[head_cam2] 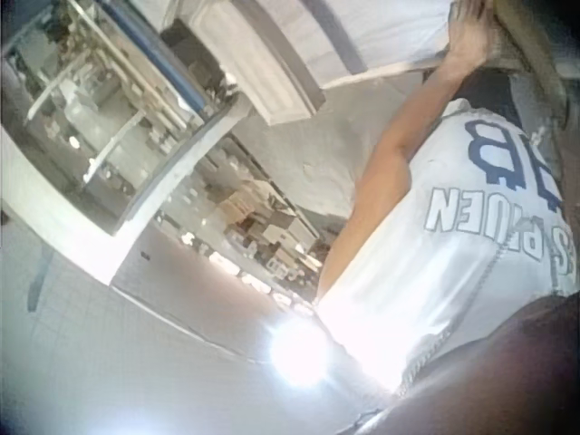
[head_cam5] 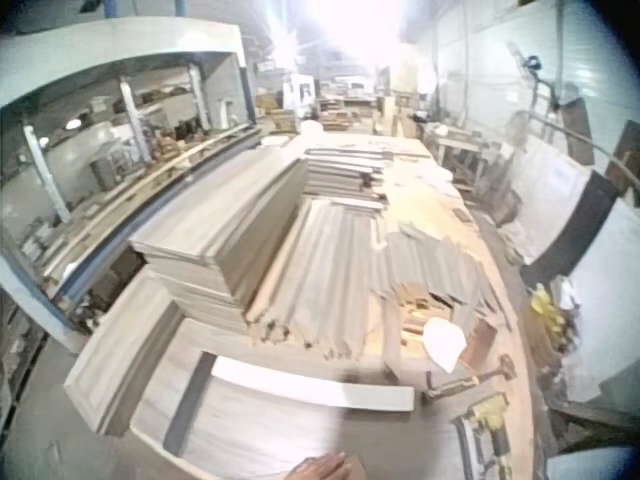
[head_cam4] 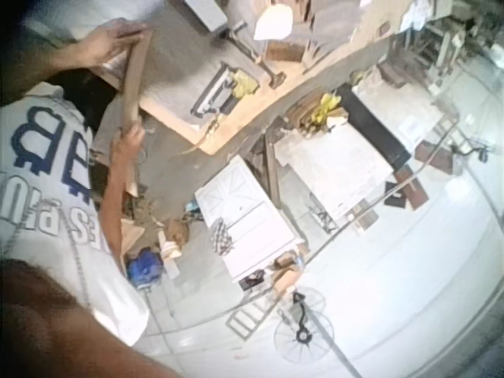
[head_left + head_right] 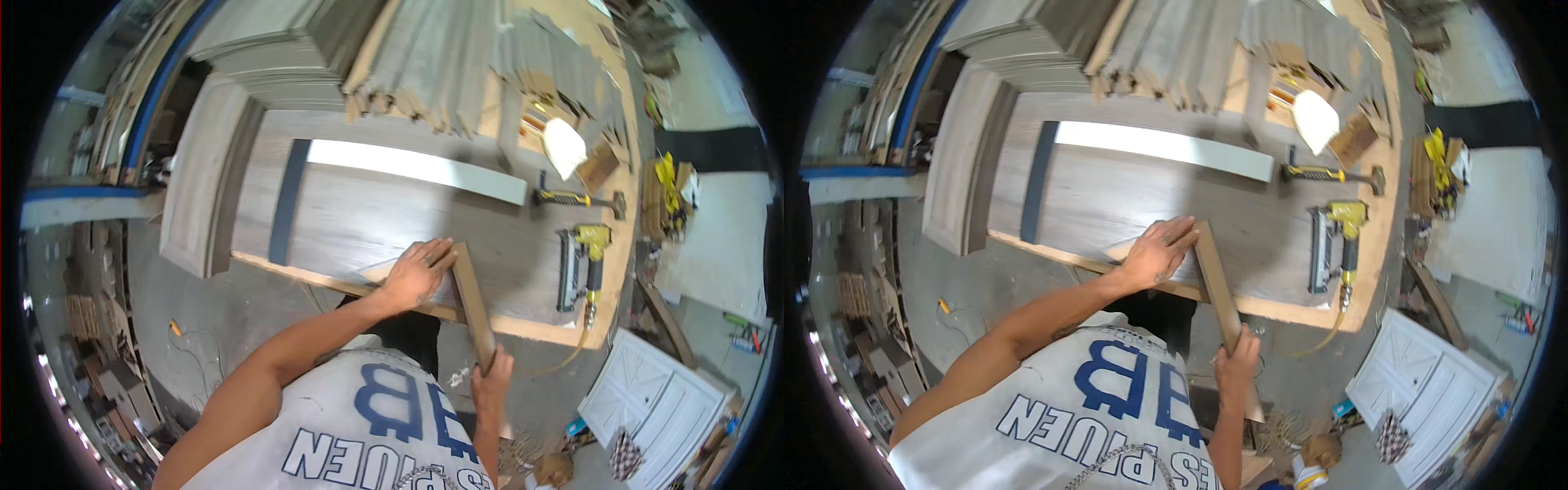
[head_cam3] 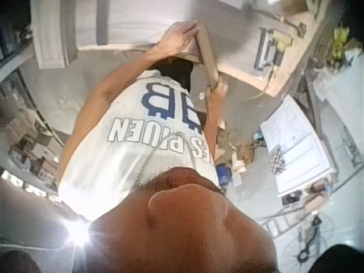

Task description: Assembling a wooden frame onto a panel using wood glue, a square, and a pneumatic nail gun, then tapping with a hammer.

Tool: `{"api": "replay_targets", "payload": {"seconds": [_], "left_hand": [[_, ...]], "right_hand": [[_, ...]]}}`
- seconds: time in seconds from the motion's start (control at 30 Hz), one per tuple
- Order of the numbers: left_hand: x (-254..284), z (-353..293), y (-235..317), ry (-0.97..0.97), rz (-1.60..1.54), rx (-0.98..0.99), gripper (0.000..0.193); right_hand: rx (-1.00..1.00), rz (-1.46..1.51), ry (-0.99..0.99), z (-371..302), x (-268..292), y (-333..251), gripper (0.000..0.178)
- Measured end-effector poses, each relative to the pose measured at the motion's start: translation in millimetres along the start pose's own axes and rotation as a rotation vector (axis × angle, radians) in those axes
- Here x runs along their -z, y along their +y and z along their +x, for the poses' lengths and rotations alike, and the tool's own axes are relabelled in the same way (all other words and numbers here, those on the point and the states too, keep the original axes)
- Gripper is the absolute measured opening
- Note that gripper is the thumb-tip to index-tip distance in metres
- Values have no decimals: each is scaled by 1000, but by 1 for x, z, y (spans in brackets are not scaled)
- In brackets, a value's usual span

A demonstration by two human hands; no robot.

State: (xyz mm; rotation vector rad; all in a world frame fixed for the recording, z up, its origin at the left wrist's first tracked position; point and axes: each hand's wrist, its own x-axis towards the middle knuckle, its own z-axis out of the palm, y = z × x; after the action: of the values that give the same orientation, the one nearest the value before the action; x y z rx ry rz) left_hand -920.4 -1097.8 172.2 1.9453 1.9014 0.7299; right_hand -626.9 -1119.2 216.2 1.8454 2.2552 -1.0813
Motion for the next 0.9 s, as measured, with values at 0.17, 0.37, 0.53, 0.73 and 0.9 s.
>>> {"api": "replay_targets", "payload": {"seconds": [0.17, 0.37, 0.53, 0.73, 0.9], "left_hand": [[33, -61, -36, 127, 84, 342, 44], [90, -72, -102, 369, 123, 522, 44], [116, -72, -142, 425, 302, 508, 46], [113, -100, -156, 312, 386, 623, 64], [119, -93, -170, 267, 330, 616, 61]], "right_hand": [[448, -173, 141, 60, 25, -53, 61], [792, -306, 117, 168, -1, -146, 57], [849, -306, 123, 206, -22, -202, 58], [860, -326, 247, 212, -41, -193, 50], [782, -365, 331, 223, -47, -197, 45]]}}
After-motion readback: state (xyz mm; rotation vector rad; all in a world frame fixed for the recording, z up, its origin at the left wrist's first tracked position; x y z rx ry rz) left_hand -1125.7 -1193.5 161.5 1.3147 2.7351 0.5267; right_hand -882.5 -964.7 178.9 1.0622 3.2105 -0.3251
